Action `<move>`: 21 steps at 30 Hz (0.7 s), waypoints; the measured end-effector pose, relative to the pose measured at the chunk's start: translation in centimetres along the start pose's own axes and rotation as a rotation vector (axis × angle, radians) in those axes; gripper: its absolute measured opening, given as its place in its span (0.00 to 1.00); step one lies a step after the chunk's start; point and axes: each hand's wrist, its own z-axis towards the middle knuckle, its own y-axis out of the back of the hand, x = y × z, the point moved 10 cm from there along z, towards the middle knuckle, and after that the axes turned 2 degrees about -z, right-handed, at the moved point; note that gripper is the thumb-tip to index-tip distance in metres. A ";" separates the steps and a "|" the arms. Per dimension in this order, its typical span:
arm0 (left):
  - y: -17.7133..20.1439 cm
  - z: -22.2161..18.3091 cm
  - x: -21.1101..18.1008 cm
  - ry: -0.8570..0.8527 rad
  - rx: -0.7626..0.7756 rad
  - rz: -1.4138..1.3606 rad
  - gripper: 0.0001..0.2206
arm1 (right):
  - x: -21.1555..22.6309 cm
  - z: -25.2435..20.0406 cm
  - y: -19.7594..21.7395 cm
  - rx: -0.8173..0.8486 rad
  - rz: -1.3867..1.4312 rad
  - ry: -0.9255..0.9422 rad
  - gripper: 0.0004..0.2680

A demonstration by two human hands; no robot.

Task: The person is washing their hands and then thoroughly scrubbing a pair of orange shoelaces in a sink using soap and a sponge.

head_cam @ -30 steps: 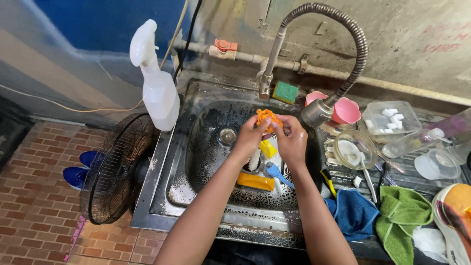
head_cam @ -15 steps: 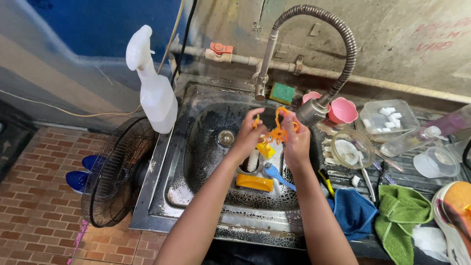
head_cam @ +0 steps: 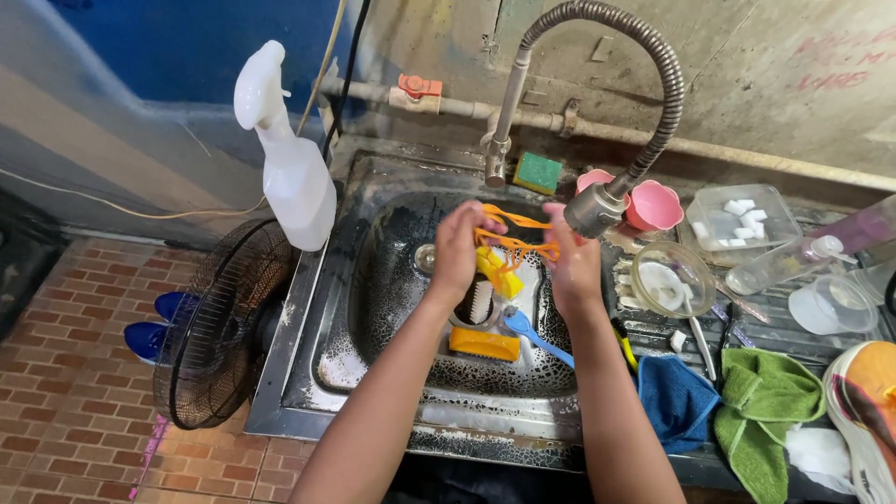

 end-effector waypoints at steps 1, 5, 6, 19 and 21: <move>0.4 -0.2 -0.9 0.032 -0.062 -0.078 0.09 | 0.9 -0.3 -1.2 0.119 -0.206 0.078 0.09; 1.6 -0.4 -3.5 -0.017 -0.173 -0.120 0.09 | -0.9 0.0 -2.6 0.352 -0.738 0.255 0.07; 2.0 -0.3 -3.7 -0.015 -0.179 -0.118 0.09 | -0.7 -0.4 -3.1 0.357 -0.737 0.249 0.07; -3.1 -4.5 -13.7 -0.212 0.365 0.522 0.07 | -3.1 -3.1 -3.1 0.363 0.380 -0.350 0.04; -3.2 -4.9 -14.2 -0.171 0.386 0.538 0.07 | -2.1 -4.7 -3.4 0.280 0.386 -0.364 0.04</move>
